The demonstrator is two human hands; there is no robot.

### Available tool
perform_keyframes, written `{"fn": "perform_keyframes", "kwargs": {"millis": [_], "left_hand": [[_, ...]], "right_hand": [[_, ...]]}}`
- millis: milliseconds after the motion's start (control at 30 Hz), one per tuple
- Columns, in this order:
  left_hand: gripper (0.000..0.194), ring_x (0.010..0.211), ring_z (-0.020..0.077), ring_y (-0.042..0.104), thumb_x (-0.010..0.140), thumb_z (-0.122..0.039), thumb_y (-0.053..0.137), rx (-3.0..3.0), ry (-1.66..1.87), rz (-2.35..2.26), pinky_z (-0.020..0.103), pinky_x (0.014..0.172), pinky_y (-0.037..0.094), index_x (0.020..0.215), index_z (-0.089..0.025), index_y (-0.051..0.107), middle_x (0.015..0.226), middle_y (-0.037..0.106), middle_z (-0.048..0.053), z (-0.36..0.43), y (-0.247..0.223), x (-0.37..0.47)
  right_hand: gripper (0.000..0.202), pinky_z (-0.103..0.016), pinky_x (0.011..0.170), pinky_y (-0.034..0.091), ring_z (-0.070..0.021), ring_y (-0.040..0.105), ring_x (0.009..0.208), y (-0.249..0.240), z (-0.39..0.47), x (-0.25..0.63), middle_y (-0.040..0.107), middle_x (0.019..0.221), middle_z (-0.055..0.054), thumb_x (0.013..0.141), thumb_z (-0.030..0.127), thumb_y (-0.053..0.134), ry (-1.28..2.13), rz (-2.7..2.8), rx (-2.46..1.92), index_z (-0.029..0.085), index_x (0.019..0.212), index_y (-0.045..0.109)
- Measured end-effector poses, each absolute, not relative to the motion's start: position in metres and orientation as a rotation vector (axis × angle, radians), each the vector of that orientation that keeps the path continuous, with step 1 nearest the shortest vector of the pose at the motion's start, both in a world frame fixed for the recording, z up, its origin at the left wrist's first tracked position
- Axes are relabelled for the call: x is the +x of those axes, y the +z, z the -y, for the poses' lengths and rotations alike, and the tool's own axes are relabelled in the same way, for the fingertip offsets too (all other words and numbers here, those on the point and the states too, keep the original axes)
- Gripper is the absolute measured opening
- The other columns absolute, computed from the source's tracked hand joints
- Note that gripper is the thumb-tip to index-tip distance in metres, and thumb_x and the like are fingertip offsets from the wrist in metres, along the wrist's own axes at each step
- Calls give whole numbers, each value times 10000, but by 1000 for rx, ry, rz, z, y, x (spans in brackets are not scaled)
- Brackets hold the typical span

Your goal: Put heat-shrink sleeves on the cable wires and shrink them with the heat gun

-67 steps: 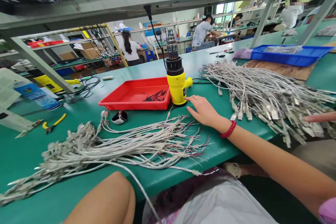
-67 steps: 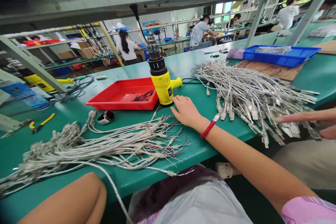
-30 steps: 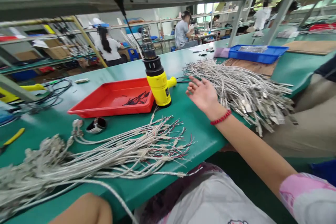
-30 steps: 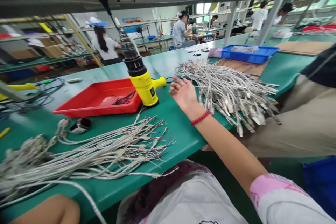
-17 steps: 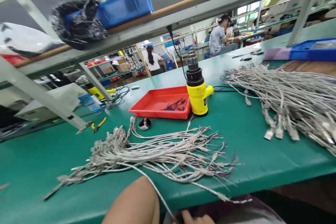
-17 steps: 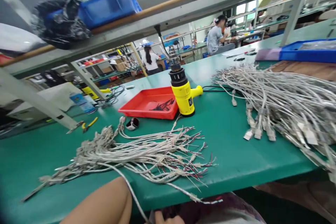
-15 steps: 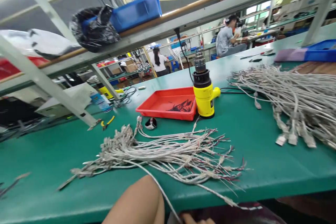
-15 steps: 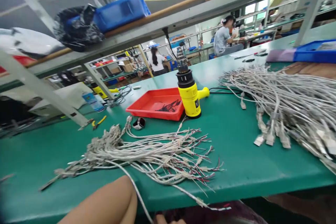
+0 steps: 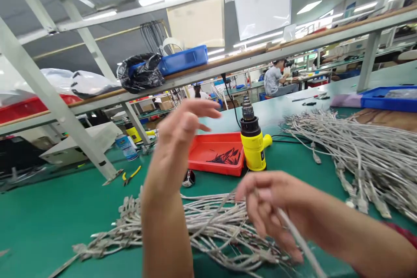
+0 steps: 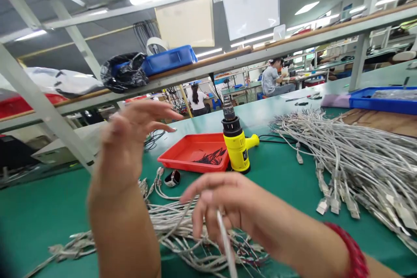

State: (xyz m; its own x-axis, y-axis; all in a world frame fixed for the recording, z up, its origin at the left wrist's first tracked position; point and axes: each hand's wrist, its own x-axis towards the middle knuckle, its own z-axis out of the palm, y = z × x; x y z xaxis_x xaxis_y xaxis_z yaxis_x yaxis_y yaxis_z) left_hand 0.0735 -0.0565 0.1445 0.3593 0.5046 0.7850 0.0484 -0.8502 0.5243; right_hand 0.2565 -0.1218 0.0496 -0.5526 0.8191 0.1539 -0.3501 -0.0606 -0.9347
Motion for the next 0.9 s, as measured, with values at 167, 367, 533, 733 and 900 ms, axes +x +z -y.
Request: {"fn": "perform_keyframes", "kwargs": {"millis": [167,367,533,733,900], "left_hand": [[410,681,171,680,948,-539,507,2315,1015,-512,279,665,533,1167,-208,609,728,702,12,39,131,99],[244,441,91,417,907,-397,572,2292,1348,-1042,213,445,308,900,-195,709,520,510,-53,-10,134,69],[215,354,87,365,914,-286,451,1967,1808,-1272,208,376,267,756,-187,558,456,426,-69,-53,138,22],[166,379,101,442,877,-320,495,2014,1713,-1169,211,408,371,777,-195,541,473,434,-73,-59,132,45],[253,390,110,468,858,-406,556,2103,1590,-1187,219,426,377,714,-199,550,461,462,-60,-53,125,58]], "right_hand": [[299,-184,405,359,-78,441,405,113,59,252,556,540,11,886,438,486,1265,1568,-514,201,730,579],[460,-257,463,471,-119,521,471,95,-2,234,655,781,-42,963,401,161,1004,1671,-798,194,1135,534],[294,-513,944,477,-348,613,1125,43,-25,209,655,1151,-251,932,301,458,624,1973,-1317,105,1041,649],[327,-540,990,471,-298,654,1101,2,-43,200,698,1097,-184,966,370,544,479,2333,-1778,80,1004,690],[363,-474,972,511,-220,646,1077,4,-45,207,670,1162,-98,969,442,548,395,2438,-1845,136,1140,644]]}}
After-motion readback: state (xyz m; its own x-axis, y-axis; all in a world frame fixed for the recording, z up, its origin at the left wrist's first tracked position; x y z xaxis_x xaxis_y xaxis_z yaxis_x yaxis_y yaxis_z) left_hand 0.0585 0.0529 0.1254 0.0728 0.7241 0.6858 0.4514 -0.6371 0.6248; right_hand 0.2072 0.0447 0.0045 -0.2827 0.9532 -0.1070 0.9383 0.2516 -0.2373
